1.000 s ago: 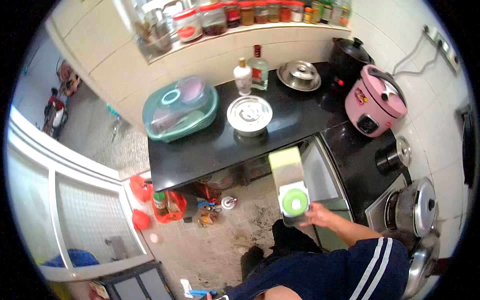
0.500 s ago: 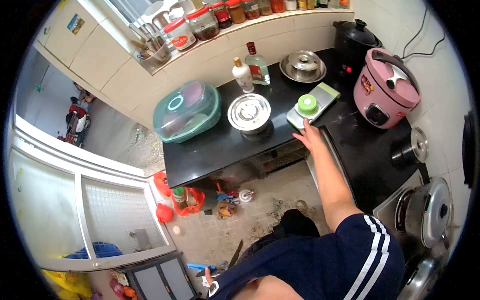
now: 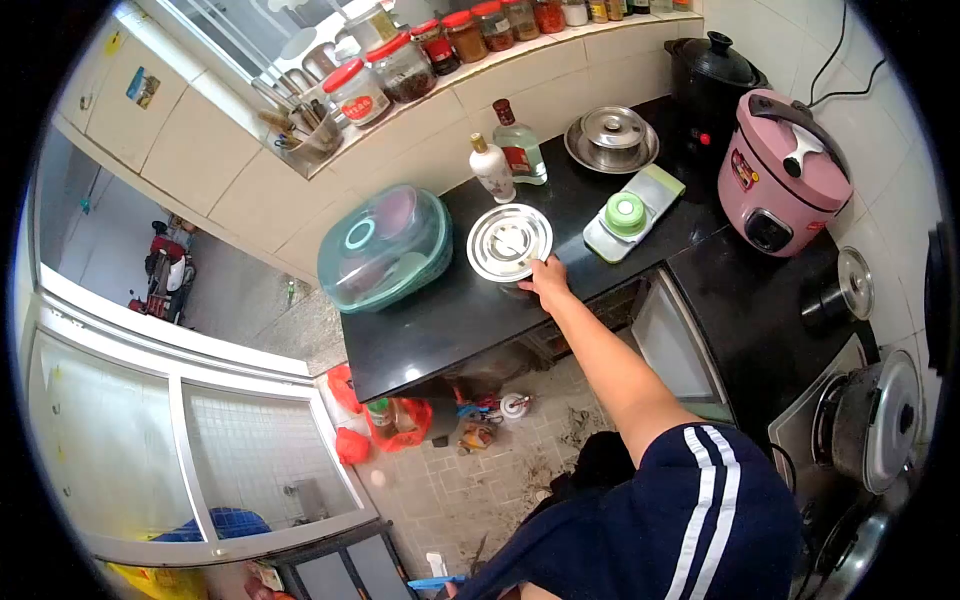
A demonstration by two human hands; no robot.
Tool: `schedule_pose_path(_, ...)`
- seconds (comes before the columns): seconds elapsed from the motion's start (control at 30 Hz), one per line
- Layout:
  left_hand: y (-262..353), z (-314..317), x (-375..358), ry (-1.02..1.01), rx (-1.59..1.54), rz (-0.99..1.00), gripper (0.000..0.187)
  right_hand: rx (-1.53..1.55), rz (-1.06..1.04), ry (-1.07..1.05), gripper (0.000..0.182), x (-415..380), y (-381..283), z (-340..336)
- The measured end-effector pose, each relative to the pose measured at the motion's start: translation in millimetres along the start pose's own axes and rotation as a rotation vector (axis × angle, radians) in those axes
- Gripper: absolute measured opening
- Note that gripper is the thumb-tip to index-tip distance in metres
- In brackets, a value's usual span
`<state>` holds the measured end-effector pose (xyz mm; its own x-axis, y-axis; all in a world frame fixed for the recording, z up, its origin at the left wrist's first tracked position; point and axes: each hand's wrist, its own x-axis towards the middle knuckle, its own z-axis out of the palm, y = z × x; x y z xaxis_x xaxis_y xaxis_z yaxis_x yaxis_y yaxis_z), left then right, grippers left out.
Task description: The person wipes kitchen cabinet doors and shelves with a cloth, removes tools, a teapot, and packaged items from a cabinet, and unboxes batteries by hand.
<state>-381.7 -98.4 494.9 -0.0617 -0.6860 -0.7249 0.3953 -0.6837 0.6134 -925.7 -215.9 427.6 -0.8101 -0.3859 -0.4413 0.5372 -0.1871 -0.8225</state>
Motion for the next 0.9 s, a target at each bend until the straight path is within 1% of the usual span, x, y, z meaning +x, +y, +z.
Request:
schedule_pose_path(0.03, 0, 0, -1, 0.006, 0.001, 0.001, 0.027, -0.001, 0.001, 0.004, 0.036, 0, -3, -2)
schedule_pose_path(0.1, -2, 0, -4, 0.017, 0.001, 0.006, 0.027, 0.025, 0.012, 0.129, 0.033, 2, -10, -6)
schedule_pose_path(0.13, -1, -1, -6, 0.023, -0.005, 0.006, 0.027, 0.036, -0.023, 0.184, 0.031, 11, -11, -8)
schedule_pose_path(0.23, -7, -6, -16, 0.027, -0.009, 0.011, 0.027, 0.040, -0.066, 0.214, 0.031, 46, -23, -19)
schedule_pose_path(0.27, -9, -4, -20, 0.027, -0.001, 0.017, 0.028, 0.067, -0.091, 0.216, 0.032, 40, -40, -22)
schedule_pose_path(0.3, -10, 0, -25, 0.025, -0.002, 0.018, 0.028, 0.146, -0.118, 0.159, 0.033, 44, -45, -27)
schedule_pose_path(0.33, -10, 9, -25, 0.039, 0.019, 0.035, 0.028, 0.238, -0.078, 0.173, 0.039, 46, -47, -32)
schedule_pose_path(0.37, -12, 23, -27, 0.076, 0.037, 0.044, 0.028, 0.238, -0.193, 0.142, 0.044, 47, -45, -41)
schedule_pose_path(0.4, -12, 45, -26, 0.199, 0.097, 0.064, 0.030, 0.152, -0.197, 0.181, 0.048, 40, -51, -49)
schedule_pose_path(0.43, -8, 33, 3, 0.079, 0.142, -0.031, 0.026, -0.002, -0.335, 0.202, 0.038, 46, -40, -69)
schedule_pose_path(0.47, -10, 13, 43, 0.026, 0.136, -0.179, 0.024, -0.416, -0.625, 0.443, 0.034, 35, -38, -85)
schedule_pose_path(0.5, -7, 45, 49, -0.167, 0.172, -0.119, 0.021, -0.841, -0.907, 0.678, 0.030, 23, -35, -99)
schedule_pose_path(0.53, -5, 73, 56, -0.167, 0.254, -0.140, 0.020, -0.846, -0.904, 0.681, 0.030, 20, -29, -110)
schedule_pose_path(0.57, -4, 109, 58, -0.217, 0.308, -0.123, 0.018, -0.976, -0.994, 0.433, 0.022, 21, -21, -120)
schedule_pose_path(0.6, -2, 136, 66, -0.392, 0.388, -0.124, 0.027, -1.094, -1.067, 0.174, 0.016, 23, -15, -128)
schedule_pose_path(0.63, 0, 172, 69, -0.449, 0.443, -0.249, 0.026, -1.105, -1.183, 0.042, 0.009, 21, -13, -125)
schedule_pose_path(0.67, -1, 208, 71, -0.507, 0.502, -0.187, 0.026, -1.124, -1.198, -0.017, 0.012, 23, -11, -117)
schedule_pose_path(0.7, -7, 235, 90, -0.562, 0.498, -0.247, 0.030, -1.144, -1.208, -0.080, 0.016, 25, -7, -110)
schedule_pose_path(0.73, -10, 270, 96, -0.612, 0.560, -0.263, 0.034, -1.151, -1.194, -0.089, 0.016, 23, -4, -104)
schedule_pose_path(0.77, -10, 314, 89, -0.703, 0.584, -0.285, 0.038, -1.292, -1.174, -0.023, 0.020, 19, -3, -98)
schedule_pose_path(0.8, -17, 338, 108, -0.687, 0.610, -0.270, 0.044, -1.431, -1.151, 0.041, 0.024, 16, -4, -95)
schedule_pose_path(0.83, -26, 366, 123, -0.594, 0.599, -0.348, 0.045, -1.436, -1.134, 0.016, 0.024, 19, -5, -95)
schedule_pose_path(0.87, -31, 395, 135, -0.503, 0.740, -0.334, 0.040, -1.426, -1.125, 0.026, 0.026, 21, -5, -96)
schedule_pose_path(0.9, -39, 419, 149, -0.556, 0.750, -0.308, 0.044, -1.419, -1.112, 0.027, 0.028, 21, -1, -97)
